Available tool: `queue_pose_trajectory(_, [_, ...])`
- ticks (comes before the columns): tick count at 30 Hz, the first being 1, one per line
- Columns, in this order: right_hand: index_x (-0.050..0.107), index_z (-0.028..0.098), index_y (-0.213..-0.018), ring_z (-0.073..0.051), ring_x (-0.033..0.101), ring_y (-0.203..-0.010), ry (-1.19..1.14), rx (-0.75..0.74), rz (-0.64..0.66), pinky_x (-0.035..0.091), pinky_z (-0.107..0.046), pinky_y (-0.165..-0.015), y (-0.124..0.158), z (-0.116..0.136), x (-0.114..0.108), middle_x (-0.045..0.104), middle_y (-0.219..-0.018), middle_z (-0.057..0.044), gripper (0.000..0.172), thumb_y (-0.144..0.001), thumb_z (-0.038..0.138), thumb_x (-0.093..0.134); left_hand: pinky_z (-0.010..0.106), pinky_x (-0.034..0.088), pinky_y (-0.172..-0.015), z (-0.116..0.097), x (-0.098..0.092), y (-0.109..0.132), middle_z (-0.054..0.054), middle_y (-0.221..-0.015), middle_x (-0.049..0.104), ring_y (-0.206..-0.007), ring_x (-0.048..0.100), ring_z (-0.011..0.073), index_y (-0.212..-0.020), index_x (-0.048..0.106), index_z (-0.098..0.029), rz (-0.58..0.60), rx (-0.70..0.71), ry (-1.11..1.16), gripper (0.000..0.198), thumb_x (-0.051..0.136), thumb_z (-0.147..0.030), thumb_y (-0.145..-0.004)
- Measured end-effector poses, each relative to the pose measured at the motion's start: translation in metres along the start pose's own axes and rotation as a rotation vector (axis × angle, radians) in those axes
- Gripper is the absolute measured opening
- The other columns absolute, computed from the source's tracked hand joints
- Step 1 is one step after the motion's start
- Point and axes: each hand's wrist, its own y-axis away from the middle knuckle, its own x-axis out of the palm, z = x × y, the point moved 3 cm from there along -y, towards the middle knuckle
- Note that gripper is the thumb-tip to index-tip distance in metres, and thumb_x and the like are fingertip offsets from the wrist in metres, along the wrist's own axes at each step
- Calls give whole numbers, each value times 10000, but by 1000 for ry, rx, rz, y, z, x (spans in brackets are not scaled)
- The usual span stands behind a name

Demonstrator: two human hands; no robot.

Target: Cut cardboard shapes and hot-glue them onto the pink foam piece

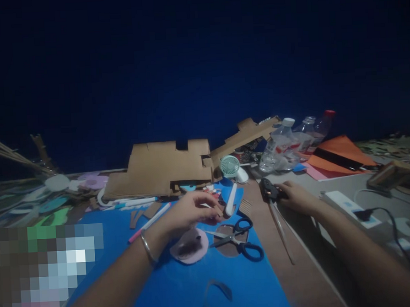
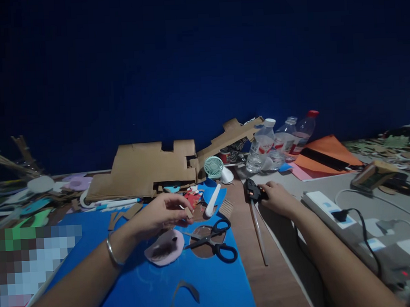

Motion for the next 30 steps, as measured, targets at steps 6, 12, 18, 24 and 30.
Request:
queue_pose_trajectory(6, [627, 105, -963, -281, 547, -864, -213, -58, -88, 407, -373, -786, 3, 16, -11, 587, -937, -151, 339, -648, 165, 521, 298, 477, -716, -2, -10, -3, 68, -839, 647, -792, 604, 173, -757, 671, -145, -248, 161, -244, 110, 674, -237, -695])
queue_pose_trajectory(12, [563, 151, -1007, -211, 555, -609, -657, -151, -103, 454, -326, -578, 23, 73, -17, 564, -653, -52, 406, -867, 331, 228, 280, 457, -677, 0, -16, -5, 44, -800, 654, -751, 594, 166, -807, 645, -166, -386, 242, -357, 183, 612, -338, -752])
queue_pose_trajectory(18, [584, 136, -870, -92, 397, -387, -1493, -5, -5, 272, -236, -376, 43, 136, 16, 560, -652, -38, 392, -781, 510, 507, 293, 470, -695, 2, -16, -4, 38, -769, 647, -736, 597, 161, -766, 620, -157, -429, 259, -358, 150, 618, -305, -749])
queue_pose_trajectory(24, [568, 150, -701, -93, 396, -379, -1448, 51, 104, 315, -256, -434, 48, 149, 23, 511, -529, 9, 459, -738, 606, 536, 282, 469, -641, 2, -14, -6, 29, -757, 643, -707, 591, 156, -749, 636, -174, -428, 213, -432, 136, 633, -310, -736])
queue_pose_trajectory(30, [532, 170, -640, -123, 414, -413, -1315, 54, 153, 334, -266, -475, 49, 150, 18, 454, -430, 24, 467, -770, 615, 469, 283, 469, -635, -1, -11, -4, 29, -760, 650, -696, 585, 151, -761, 645, -183, -426, 222, -451, 118, 633, -300, -744])
